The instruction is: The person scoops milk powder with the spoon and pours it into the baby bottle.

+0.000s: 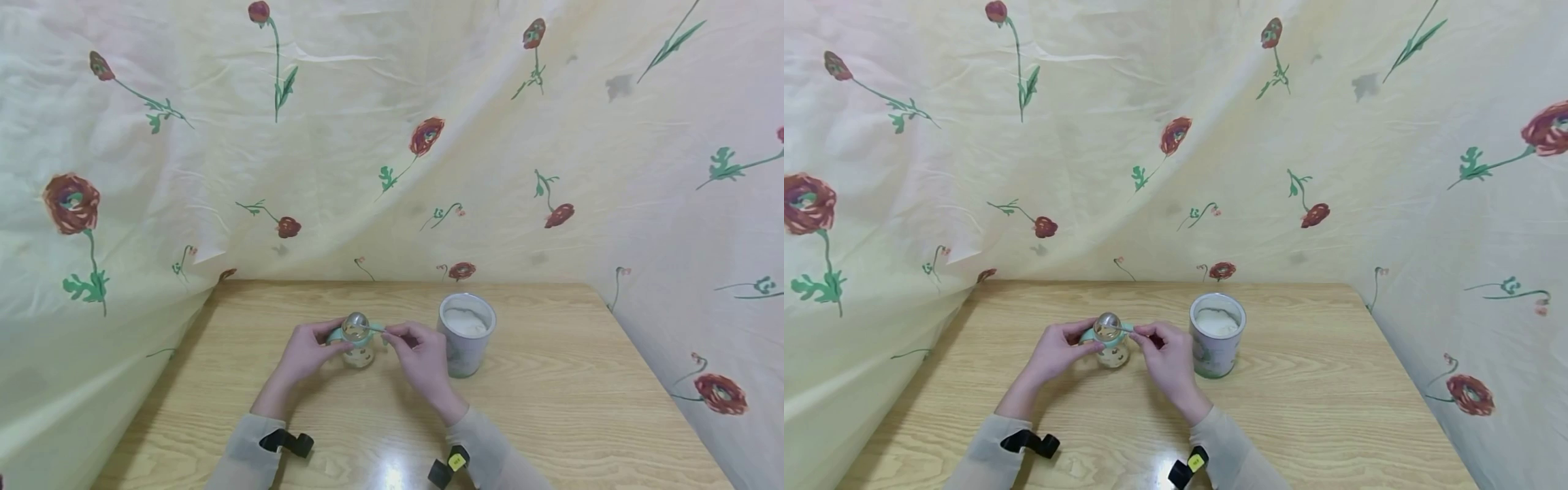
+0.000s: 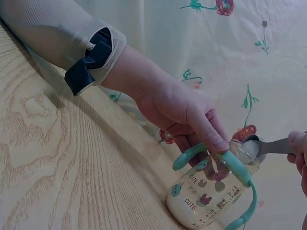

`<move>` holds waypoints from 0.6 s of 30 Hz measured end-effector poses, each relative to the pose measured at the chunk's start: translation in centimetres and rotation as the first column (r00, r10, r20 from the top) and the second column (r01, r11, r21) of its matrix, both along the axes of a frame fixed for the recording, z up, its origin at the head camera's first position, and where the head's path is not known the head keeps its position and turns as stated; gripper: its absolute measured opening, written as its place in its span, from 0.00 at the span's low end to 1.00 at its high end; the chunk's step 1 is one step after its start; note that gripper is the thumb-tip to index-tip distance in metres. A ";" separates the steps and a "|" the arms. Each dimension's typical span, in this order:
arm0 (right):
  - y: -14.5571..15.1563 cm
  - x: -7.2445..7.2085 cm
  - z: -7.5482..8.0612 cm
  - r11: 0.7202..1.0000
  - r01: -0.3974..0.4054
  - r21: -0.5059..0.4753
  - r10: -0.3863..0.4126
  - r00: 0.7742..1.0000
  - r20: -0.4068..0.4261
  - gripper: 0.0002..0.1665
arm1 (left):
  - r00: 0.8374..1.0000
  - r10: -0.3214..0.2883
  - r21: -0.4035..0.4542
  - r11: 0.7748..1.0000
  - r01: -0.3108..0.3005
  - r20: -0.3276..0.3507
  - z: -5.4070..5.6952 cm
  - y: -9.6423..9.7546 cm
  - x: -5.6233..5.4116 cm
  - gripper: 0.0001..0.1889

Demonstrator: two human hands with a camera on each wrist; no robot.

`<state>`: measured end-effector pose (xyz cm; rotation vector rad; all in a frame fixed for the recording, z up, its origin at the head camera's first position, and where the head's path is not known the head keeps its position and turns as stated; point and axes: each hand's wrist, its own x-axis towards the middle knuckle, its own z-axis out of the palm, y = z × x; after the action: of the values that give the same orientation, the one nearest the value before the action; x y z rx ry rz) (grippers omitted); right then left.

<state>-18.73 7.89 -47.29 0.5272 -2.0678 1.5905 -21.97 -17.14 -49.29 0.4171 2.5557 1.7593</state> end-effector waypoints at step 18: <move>0.1 -0.1 -0.4 0.999 -0.035 0.022 0.036 0.999 -0.034 0.07 | 1.000 0.018 -0.006 1.000 -0.018 0.002 0.0 0.1 0.2 0.30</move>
<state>-18.83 7.99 -47.72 0.5981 -2.0634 1.5697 -21.75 -17.01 -49.25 0.3937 2.5702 1.7570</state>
